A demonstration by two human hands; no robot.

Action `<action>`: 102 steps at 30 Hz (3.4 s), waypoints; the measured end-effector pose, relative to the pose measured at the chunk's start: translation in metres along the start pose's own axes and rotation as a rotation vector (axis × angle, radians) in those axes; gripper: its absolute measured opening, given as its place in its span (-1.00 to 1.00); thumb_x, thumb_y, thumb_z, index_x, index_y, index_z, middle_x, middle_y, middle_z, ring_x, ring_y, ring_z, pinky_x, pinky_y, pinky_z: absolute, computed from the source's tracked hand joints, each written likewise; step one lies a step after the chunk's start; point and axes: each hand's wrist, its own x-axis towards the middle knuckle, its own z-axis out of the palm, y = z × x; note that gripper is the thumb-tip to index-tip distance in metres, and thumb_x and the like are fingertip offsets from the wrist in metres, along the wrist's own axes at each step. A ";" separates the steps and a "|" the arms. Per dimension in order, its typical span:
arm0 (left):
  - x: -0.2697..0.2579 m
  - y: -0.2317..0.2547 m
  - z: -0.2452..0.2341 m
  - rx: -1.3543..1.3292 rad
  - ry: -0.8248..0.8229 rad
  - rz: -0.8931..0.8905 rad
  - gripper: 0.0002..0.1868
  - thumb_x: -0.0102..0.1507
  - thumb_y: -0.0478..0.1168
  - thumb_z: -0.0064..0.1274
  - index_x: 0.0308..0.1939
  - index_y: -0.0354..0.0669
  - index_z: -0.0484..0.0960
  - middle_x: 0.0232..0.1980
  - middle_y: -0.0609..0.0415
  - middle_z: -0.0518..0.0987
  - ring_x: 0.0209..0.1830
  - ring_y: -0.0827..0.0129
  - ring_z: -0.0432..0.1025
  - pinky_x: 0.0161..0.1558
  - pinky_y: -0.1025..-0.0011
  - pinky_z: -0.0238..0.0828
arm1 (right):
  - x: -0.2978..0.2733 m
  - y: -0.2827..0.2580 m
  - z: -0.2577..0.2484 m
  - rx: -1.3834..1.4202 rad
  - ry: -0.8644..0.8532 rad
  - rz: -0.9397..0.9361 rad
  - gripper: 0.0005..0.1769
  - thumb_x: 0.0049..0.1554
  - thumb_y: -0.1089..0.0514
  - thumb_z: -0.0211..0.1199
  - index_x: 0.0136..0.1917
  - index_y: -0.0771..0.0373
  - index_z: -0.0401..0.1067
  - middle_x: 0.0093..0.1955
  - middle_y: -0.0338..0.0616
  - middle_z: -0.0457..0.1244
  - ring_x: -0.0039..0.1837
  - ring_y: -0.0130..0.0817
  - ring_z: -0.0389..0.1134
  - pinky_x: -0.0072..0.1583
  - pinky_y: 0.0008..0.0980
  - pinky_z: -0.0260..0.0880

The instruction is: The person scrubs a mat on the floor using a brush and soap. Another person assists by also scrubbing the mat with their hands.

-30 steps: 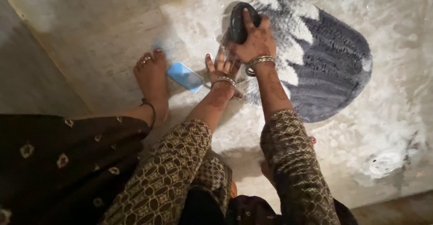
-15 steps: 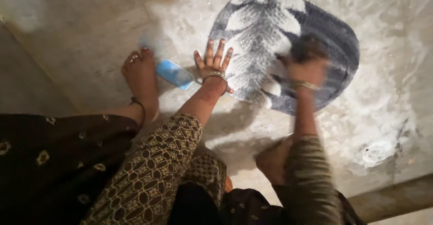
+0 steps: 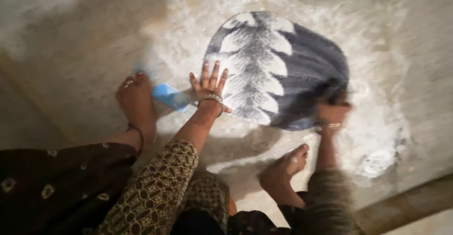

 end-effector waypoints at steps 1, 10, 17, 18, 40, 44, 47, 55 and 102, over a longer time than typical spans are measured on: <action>0.004 -0.002 0.006 -0.012 -0.034 0.015 0.66 -0.16 0.63 0.24 0.63 0.20 -0.59 0.64 -0.01 -0.77 0.62 -0.20 -0.78 0.32 -0.60 -0.43 | -0.044 -0.016 0.027 -0.046 -0.021 -0.056 0.10 -0.13 -0.09 0.54 0.52 0.33 0.12 0.36 0.43 0.14 0.31 0.27 0.27 0.28 -0.03 0.32; 0.012 0.004 0.021 0.058 0.023 -0.056 0.60 -0.13 0.51 0.33 0.62 0.34 -0.55 0.65 0.10 -0.76 0.63 -0.14 -0.74 0.34 -0.57 -0.48 | -0.164 -0.021 0.025 0.119 -0.582 -0.061 -0.23 -0.07 -0.18 0.41 0.38 0.07 0.46 0.22 0.12 0.40 0.21 -0.06 0.41 0.32 -0.19 0.53; -0.006 -0.007 0.012 -0.045 0.061 0.054 0.64 -0.18 0.54 0.33 0.65 0.25 -0.50 0.67 0.03 -0.70 0.65 -0.20 -0.72 0.30 -0.64 -0.44 | -0.126 0.005 -0.046 -0.249 -0.222 0.441 -0.05 -0.15 -0.31 0.45 0.35 0.25 0.33 0.21 0.16 0.32 0.19 0.11 0.40 0.19 0.00 0.42; -0.001 -0.005 0.011 -0.045 0.027 0.044 0.66 -0.20 0.55 0.34 0.65 0.25 -0.52 0.67 0.03 -0.72 0.64 -0.21 -0.74 0.30 -0.64 -0.47 | -0.154 -0.014 -0.024 -0.207 -0.227 0.522 -0.04 -0.16 -0.37 0.47 0.27 0.33 0.35 0.18 0.12 0.34 0.21 0.09 0.39 0.22 -0.01 0.38; -0.009 0.003 -0.003 0.058 -0.048 -0.011 0.63 -0.14 0.62 0.23 0.63 0.26 -0.59 0.64 0.02 -0.78 0.60 -0.21 -0.80 0.32 -0.62 -0.48 | -0.198 -0.072 0.042 -0.099 0.061 -0.555 0.16 -0.43 -0.05 0.63 0.40 0.32 0.35 0.10 0.47 0.28 0.06 0.29 0.34 0.04 -0.04 0.39; -0.009 0.005 -0.008 0.042 -0.049 -0.020 0.62 -0.15 0.62 0.24 0.63 0.28 -0.57 0.65 0.03 -0.77 0.62 -0.21 -0.78 0.32 -0.61 -0.49 | -0.093 0.011 0.011 0.414 -0.311 -0.469 -0.59 -0.05 0.25 0.32 0.09 0.35 0.43 -0.09 0.05 0.39 -0.09 -0.27 0.38 -0.05 -0.31 0.42; -0.002 0.002 -0.003 0.037 -0.058 -0.022 0.64 -0.16 0.62 0.25 0.63 0.27 -0.58 0.65 0.02 -0.77 0.61 -0.21 -0.79 0.32 -0.60 -0.50 | -0.023 0.044 -0.050 -0.007 -0.181 0.059 -0.45 -0.08 0.15 0.37 0.19 0.26 0.38 0.05 0.09 0.30 0.04 -0.17 0.32 0.05 -0.25 0.38; 0.005 0.005 0.001 0.039 -0.097 -0.049 0.64 -0.15 0.62 0.24 0.62 0.30 -0.62 0.63 0.04 -0.81 0.60 -0.17 -0.82 0.34 -0.57 -0.50 | -0.142 -0.053 0.021 -0.253 -0.333 -0.372 -0.06 -0.15 -0.12 0.49 0.46 0.02 0.25 0.41 0.20 0.08 0.38 0.10 0.16 0.32 -0.09 0.26; -0.009 -0.010 -0.071 -0.264 0.618 0.051 -0.08 0.27 0.21 0.07 0.63 0.04 0.09 0.62 -0.13 0.17 0.53 -0.07 0.15 0.40 -0.09 0.13 | -0.116 -0.079 0.036 -0.072 -0.347 0.037 0.32 -0.12 -0.44 0.39 0.69 -0.06 -0.21 0.72 0.13 -0.31 0.70 0.11 -0.26 0.56 0.18 -0.11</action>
